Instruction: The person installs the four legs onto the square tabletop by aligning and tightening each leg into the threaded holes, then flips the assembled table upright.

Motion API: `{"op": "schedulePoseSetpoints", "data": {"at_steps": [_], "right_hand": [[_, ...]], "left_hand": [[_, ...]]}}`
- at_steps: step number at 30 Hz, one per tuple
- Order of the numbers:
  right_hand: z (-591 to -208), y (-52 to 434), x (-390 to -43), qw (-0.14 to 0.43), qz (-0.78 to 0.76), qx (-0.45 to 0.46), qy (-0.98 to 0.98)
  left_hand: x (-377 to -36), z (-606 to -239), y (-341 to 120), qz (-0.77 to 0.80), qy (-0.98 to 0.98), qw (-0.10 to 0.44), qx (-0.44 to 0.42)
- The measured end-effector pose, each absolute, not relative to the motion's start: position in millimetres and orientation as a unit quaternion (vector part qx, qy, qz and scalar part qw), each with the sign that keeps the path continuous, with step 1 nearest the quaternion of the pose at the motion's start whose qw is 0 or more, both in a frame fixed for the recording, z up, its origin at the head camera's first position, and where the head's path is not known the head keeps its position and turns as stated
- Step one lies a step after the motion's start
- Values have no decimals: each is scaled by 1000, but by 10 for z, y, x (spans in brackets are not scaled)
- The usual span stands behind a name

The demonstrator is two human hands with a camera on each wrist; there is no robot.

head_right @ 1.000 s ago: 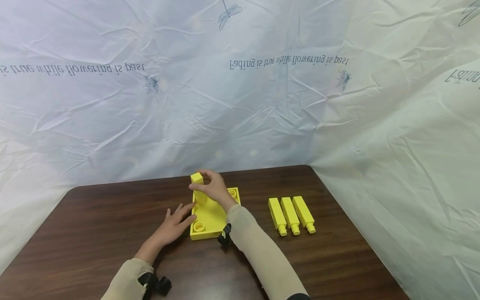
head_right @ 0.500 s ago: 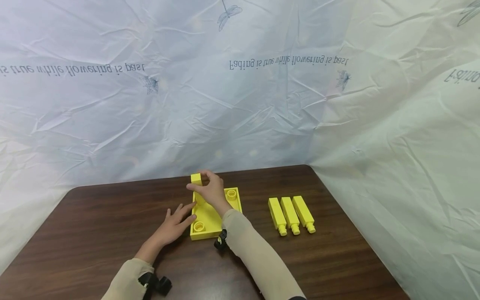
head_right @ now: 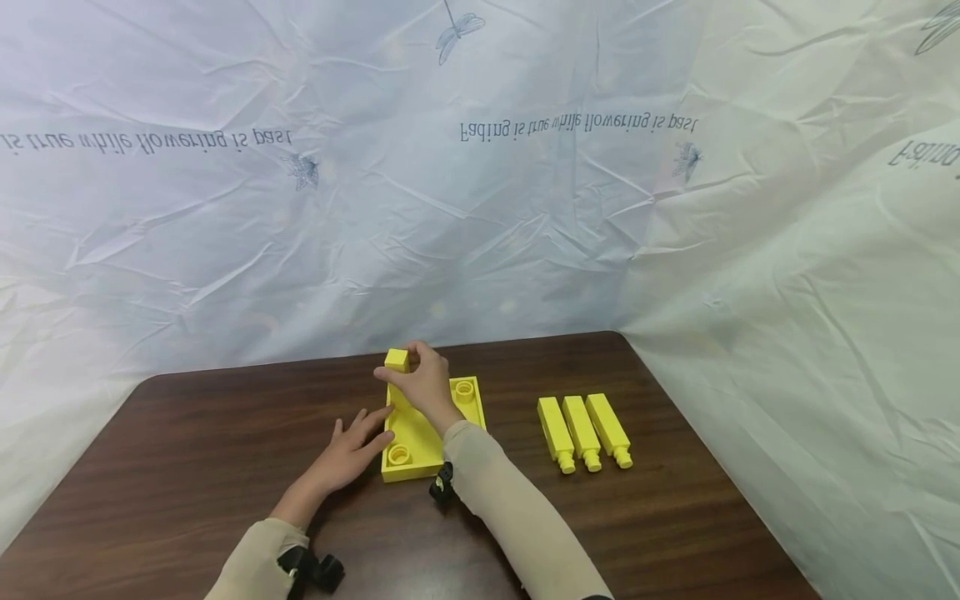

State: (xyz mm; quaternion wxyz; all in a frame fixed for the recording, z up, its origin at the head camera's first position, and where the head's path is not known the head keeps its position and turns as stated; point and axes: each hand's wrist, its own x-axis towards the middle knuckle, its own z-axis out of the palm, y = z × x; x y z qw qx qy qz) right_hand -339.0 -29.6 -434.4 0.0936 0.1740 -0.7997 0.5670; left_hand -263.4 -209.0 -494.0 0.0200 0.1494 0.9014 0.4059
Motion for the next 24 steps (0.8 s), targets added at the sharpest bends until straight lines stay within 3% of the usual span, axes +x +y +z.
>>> {"op": "schedulePoseSetpoints", "data": {"at_steps": [6,15,24], "right_hand": [[-4295,-244,-3428,53,550,184,-813],[-4193,-33,-3568,-51,568,250,-783],[-4161,32,-3615,-83,593,273,-752]], "left_hand": [[-2633,-4943,-2090,405,902,19,148],[-2640,-4951,-2078,408,900,22,151],[-2645,-4950,-2092,409,900,24,151]]}}
